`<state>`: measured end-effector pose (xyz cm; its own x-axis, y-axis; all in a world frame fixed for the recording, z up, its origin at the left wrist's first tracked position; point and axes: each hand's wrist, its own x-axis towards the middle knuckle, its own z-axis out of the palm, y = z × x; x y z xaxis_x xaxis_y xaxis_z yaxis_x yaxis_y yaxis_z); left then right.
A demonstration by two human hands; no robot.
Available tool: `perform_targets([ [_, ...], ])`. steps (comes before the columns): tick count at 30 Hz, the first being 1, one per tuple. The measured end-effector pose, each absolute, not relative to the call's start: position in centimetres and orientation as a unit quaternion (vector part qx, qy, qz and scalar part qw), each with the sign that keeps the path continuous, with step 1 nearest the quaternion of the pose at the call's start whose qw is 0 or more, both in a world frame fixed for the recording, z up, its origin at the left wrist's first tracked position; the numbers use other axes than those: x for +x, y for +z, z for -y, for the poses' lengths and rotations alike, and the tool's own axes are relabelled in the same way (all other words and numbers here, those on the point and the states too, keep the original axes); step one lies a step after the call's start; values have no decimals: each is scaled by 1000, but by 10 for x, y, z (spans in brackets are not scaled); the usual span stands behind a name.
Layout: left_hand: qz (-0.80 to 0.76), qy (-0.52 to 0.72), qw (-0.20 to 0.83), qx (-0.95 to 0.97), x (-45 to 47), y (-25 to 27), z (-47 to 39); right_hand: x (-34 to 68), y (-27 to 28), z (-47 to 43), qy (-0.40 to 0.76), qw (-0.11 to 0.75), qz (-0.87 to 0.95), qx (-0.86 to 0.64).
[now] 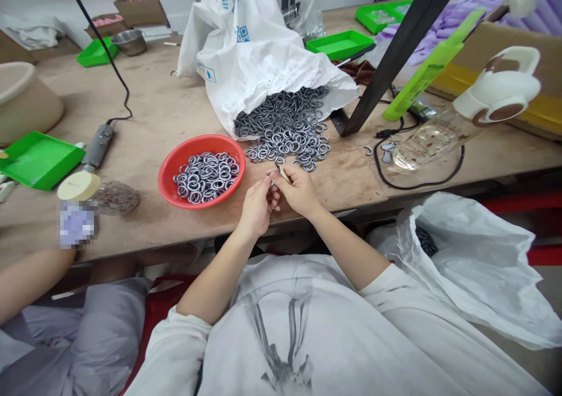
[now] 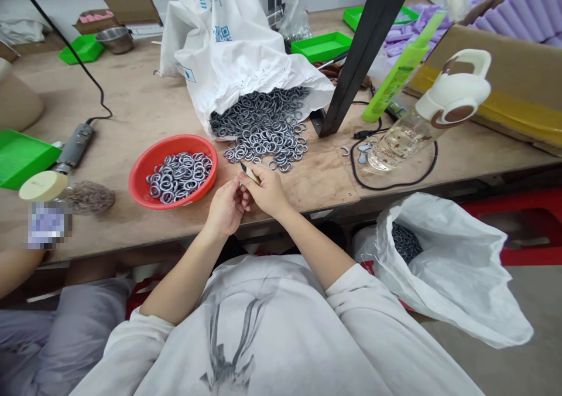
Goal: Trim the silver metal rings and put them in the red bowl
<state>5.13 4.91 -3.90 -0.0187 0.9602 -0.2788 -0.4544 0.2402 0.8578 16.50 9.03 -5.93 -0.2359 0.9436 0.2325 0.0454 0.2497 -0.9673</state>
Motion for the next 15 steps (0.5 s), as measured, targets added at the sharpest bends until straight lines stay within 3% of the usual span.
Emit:
perform_targets([
  [6,-459,539,641,296,52,-35,-44,171,-52,-86,440,485,651,-383],
  [11,-448,519,663,298,54,-26,-31,178,-43,-75,507,466,626,-366],
  [15,-414,526,696,261,53,-19,-25,187,-30,-59,310,471,739,-369],
])
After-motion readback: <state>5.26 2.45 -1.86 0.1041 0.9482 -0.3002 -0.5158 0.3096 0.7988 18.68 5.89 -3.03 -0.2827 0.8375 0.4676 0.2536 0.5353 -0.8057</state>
